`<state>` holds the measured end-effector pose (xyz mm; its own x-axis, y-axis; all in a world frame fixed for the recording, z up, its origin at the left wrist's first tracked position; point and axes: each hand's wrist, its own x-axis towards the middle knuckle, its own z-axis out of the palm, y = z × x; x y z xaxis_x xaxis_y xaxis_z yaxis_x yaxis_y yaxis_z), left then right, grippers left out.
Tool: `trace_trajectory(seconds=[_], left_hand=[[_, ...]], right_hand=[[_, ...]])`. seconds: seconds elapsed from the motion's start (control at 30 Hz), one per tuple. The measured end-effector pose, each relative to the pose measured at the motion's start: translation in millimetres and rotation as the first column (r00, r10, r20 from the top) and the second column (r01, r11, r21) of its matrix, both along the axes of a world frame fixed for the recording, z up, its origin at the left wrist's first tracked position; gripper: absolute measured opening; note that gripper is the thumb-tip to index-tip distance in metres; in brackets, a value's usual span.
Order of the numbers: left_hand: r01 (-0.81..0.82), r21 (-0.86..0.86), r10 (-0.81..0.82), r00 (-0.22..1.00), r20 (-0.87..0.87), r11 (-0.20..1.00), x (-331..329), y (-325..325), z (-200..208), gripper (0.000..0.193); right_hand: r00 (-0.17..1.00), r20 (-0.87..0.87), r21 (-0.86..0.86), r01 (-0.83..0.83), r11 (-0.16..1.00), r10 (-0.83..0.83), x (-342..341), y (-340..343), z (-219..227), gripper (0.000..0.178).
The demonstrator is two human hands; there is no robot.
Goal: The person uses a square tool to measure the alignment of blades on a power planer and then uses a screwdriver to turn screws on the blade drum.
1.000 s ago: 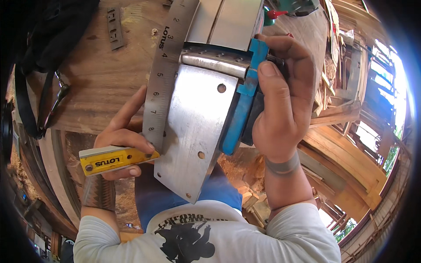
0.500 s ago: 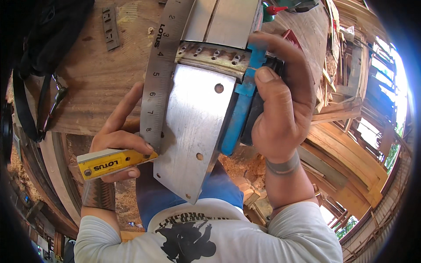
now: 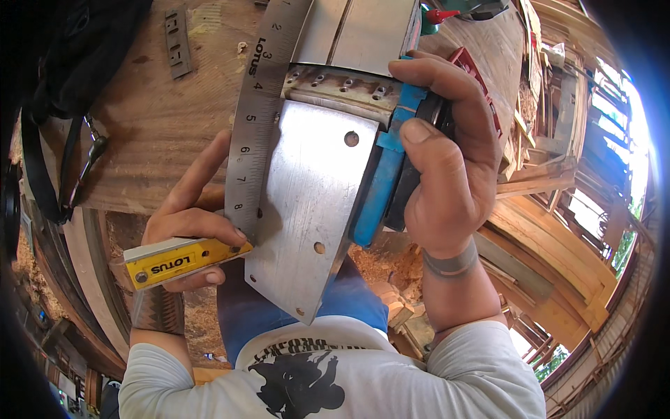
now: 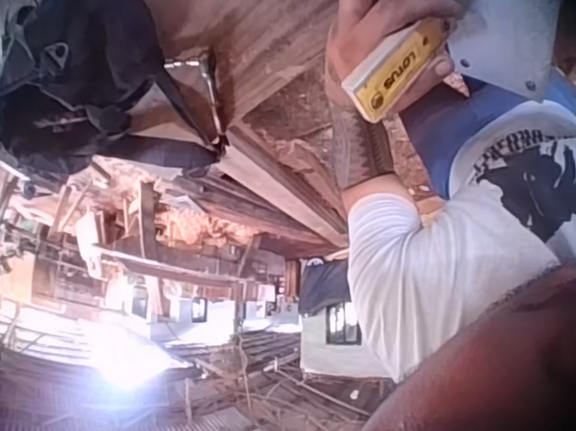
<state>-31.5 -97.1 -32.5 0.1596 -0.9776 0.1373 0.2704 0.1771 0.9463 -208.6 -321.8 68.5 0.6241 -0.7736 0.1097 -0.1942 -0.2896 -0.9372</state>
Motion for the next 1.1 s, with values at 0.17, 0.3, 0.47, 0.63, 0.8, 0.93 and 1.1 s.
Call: trace_trajectory(seconds=[0.17,0.3,0.47,0.63,0.8,0.93,1.1], left_hand=[[0.008,0.05,-0.007,1.0,-0.023,0.999,-1.2,0.6,3.6,0.033],[-0.006,0.04,0.006,1.0,-0.007,0.999,-2.2,1.1,2.1,0.034],[-0.001,0.061,0.001,1.0,-0.003,0.998,-1.3,0.4,5.2,0.034],[0.001,0.052,-0.005,0.998,0.067,0.999,1.5,-0.4,5.7,0.034],[-0.009,0.024,0.008,0.999,0.034,1.0,-0.4,-1.4,2.6,0.035],[-0.015,0.033,0.014,0.999,0.032,0.999,-0.6,-1.3,4.2,0.036],[-0.018,0.034,0.016,0.998,0.053,0.999,-0.5,-2.4,5.1,0.035]], right_hand=[[0.999,-0.019,-0.04,-0.043,0.998,0.043,-2.8,-2.4,-0.7,0.044],[0.997,-0.064,-0.061,-0.035,0.998,0.031,-3.5,-2.1,1.1,0.043],[0.998,-0.049,-0.058,-0.039,0.998,0.036,-5.0,-4.3,0.9,0.043],[0.999,-0.045,-0.055,-0.033,0.998,0.031,-4.3,-3.8,0.5,0.043],[0.998,-0.05,-0.057,-0.028,0.998,0.025,-3.8,-3.2,1.4,0.043],[0.998,-0.051,-0.053,-0.027,0.998,0.024,-3.9,-3.3,1.1,0.043],[0.997,-0.068,-0.048,-0.037,0.998,0.034,-5.2,-4.7,1.0,0.044]])
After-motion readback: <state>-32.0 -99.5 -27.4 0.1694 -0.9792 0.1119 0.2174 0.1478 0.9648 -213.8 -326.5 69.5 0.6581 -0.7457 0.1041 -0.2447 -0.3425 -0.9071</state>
